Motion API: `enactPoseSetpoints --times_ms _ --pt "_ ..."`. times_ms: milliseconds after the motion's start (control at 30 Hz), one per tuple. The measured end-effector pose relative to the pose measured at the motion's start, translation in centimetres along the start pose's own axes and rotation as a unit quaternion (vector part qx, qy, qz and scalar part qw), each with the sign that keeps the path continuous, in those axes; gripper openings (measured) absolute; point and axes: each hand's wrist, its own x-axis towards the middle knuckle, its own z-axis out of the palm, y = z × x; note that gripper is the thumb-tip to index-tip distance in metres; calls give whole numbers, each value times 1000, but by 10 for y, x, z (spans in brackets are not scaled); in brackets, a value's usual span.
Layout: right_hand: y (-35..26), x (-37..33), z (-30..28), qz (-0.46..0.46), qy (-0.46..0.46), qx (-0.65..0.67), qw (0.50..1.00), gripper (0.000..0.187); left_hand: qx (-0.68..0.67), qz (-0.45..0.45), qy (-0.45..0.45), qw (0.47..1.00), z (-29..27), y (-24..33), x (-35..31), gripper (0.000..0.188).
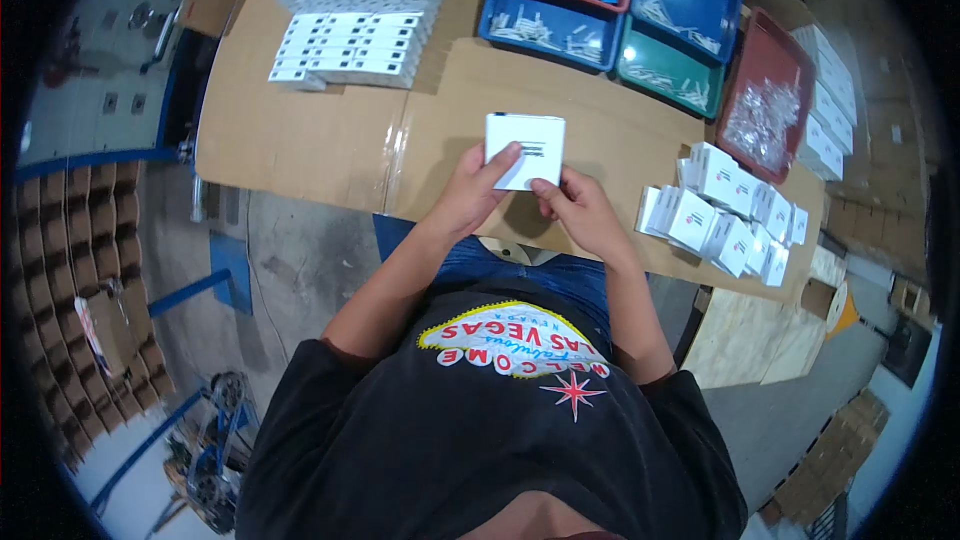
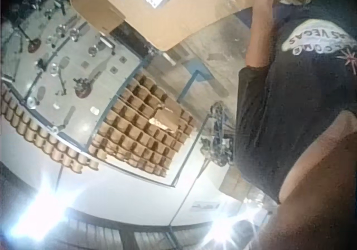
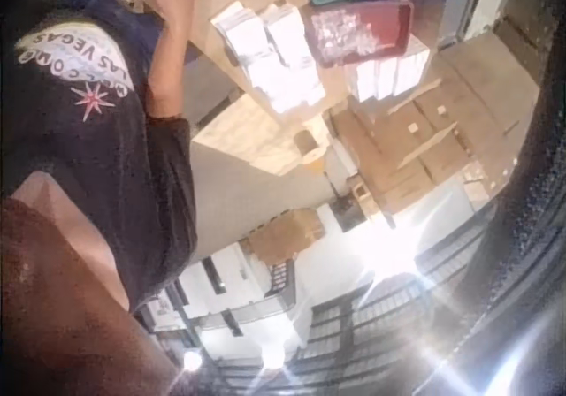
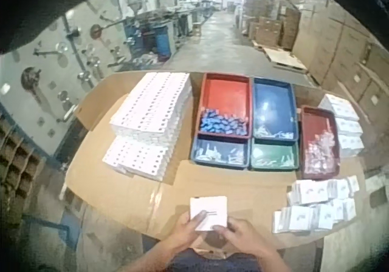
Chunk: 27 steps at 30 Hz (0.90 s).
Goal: The person assembles small electronic components by inserting white plastic pieces and blue clips into a circuit board, then places the board into a white box. They repeat this process, handling multiple boards and boxes on a table with organized trays of parts.
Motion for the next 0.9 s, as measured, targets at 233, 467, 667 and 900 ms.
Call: enactPoseSetpoints --times_ms 233,467,667,900 --pt "-11 -6 14 -18 39 34 998 31 -6 14 -52 999 -4 8 0 38" --pt "-22 -10 22 -69 139 -127 980 37 15 24 -73 997 5 14 -2 62" --pt "-16 -6 45 -213 276 -204 915 42 -104 10 -88 991 13 10 -4 67" --pt "-28 -10 46 -266 285 -211 896 40 -76 14 -100 992 16 11 -10 78"
